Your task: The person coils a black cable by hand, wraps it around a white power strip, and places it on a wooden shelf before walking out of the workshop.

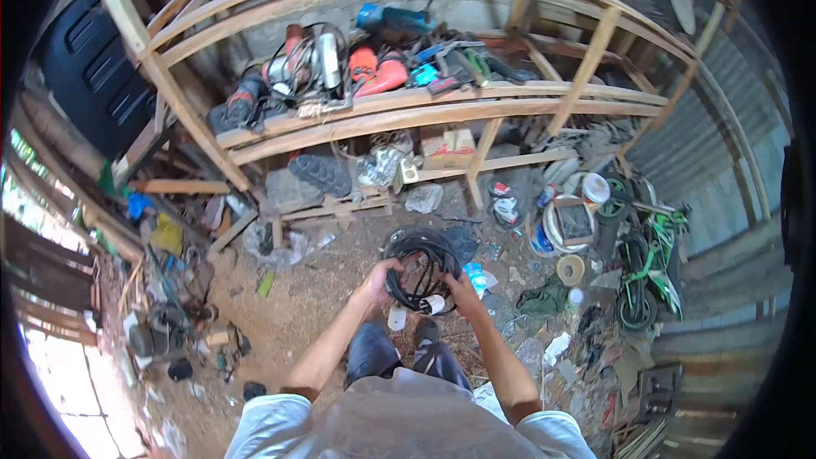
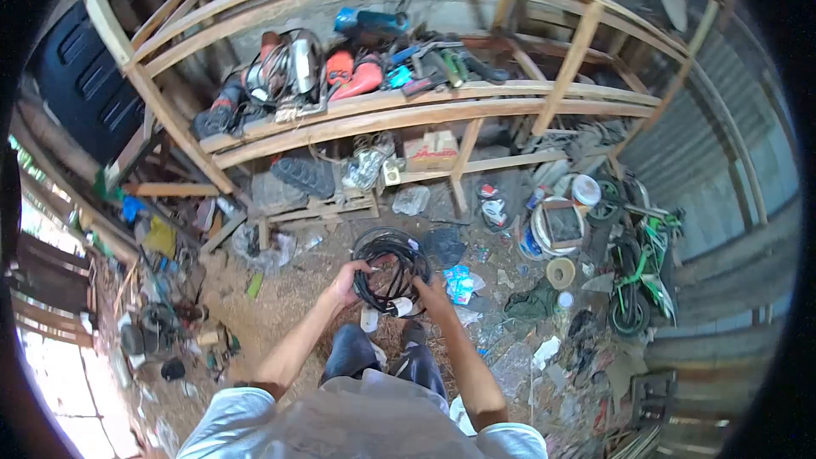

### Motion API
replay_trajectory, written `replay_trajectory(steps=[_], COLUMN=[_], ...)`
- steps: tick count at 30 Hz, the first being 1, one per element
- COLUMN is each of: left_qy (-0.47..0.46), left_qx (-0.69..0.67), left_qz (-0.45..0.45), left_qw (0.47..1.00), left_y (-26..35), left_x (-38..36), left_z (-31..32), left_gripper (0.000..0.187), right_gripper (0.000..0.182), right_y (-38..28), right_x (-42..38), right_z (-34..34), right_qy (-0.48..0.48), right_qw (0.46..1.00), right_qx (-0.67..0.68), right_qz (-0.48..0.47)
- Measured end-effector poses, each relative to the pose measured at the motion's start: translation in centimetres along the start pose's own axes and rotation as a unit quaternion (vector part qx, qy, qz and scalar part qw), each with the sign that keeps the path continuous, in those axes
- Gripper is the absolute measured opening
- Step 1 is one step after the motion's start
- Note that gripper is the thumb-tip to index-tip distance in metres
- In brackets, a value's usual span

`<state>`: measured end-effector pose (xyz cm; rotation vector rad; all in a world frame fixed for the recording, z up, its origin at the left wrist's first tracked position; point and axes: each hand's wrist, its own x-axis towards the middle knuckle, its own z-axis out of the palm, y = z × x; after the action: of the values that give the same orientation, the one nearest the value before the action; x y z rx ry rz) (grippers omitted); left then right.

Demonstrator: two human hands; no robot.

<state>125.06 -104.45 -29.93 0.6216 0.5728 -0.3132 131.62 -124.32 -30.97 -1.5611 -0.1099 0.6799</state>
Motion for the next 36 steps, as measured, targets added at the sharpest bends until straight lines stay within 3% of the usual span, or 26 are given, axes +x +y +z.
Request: replay_trajectory(steps=[1, 3, 5, 7, 9, 12, 14, 16, 17, 20, 21, 22, 24, 27, 30, 31, 34, 36], left_qy=[0.05, 0.021, 0.031, 0.091, 0.126, 0.188, 0.183, 0.225, 0.213, 0.166, 0.079, 0.116, 0.113, 0.099, 0.099, 0.156, 0.156, 0.115], left_qx=[0.025, -0.028, -0.043, -0.028, -0.021, 0.109, 0.175, 0.202, 0.248, 0.301, 0.265, 0.316, 0.395, 0.368, 0.377, 0.429, 0.43, 0.364], left_qz=[0.002, -0.022, -0.04, -0.06, -0.075, 0.029, 0.085, 0.079, 0.068, -0.022, -0.061, -0.073, -0.05, 0.082, 0.145, 0.088, 0.117, 0.137], left_qw=[0.998, 0.999, 0.998, 0.994, 0.989, 0.976, 0.964, 0.95, 0.943, 0.939, 0.959, 0.939, 0.91, 0.921, 0.909, 0.885, 0.882, 0.914], left_y=[-0.9, -1.5, -1.6, -2.2, -2.4, -3.6, -5.5, -5.1, -4.8, -2.4, -0.8, 0.7, 3.0, 3.7, 7.9, 9.1, 12.6, 14.1], left_x=[1.3, 1.3, 2.1, 2.6, 3.7, 5.7, 7.4, 6.9, 7.2, 7.5, 7.8, 7.6, 9.5, 14.9, 15.7, 16.7, 18.5, 21.2], left_z=[-1.3, -1.8, -2.2, -3.1, -4.5, -6.5, -10.0, -10.1, -11.3, -13.2, -14.1, -13.4, -14.1, -18.8, -16.9, -17.5, -18.5, -20.9], left_gripper=[0.038, 0.032, 0.027, 0.023, 0.023, 0.029, 0.04, 0.046, 0.062, 0.073, 0.077, 0.077, 0.079, 0.079, 0.077, 0.075, 0.066, 0.049], right_gripper=[0.031, 0.034, 0.034, 0.04, 0.042, 0.043, 0.042, 0.044, 0.047, 0.048, 0.049, 0.045, 0.05, 0.046, 0.042, 0.041, 0.042, 0.043], right_y=[5.4, 9.3, 7.5, 9.2, 8.6, 12.1, 13.2, 13.5, 14.2, 16.4, 15.1, 13.1, 20.6, 18.0, 15.9, 15.0, 12.8, 12.2], right_x=[2.5, 3.2, 2.8, 3.0, 2.8, 4.4, 5.8, 7.2, 8.3, 12.5, 13.3, 14.4, 20.4, 24.0, 27.6, 28.8, 32.4, 35.5], right_z=[-0.8, -2.3, -2.5, -2.6, -1.8, -0.6, 0.0, 1.3, 1.4, 2.1, 3.2, 3.8, 2.5, 5.0, 6.7, 7.0, 9.3, 10.6], right_qy=[-0.004, -0.082, -0.113, -0.103, -0.028, -0.004, 0.011, 0.027, 0.006, 0.001, -0.019, -0.005, -0.056, -0.018, 0.0, -0.015, -0.005, 0.02], right_qw=[0.992, 0.962, 0.944, 0.991, 0.996, 0.998, 0.993, 0.988, 0.99, 0.994, 0.995, 0.995, 0.996, 0.993, 0.996, 0.997, 0.995, 0.997], right_qx=[0.12, 0.21, 0.219, 0.023, -0.057, 0.04, 0.056, 0.056, 0.04, -0.089, 0.059, -0.011, -0.001, 0.114, 0.084, 0.051, 0.084, 0.041], right_qz=[0.048, 0.155, 0.217, 0.079, 0.069, 0.051, 0.099, 0.14, 0.133, 0.063, 0.078, 0.104, 0.066, 0.035, -0.033, -0.057, -0.06, -0.067])
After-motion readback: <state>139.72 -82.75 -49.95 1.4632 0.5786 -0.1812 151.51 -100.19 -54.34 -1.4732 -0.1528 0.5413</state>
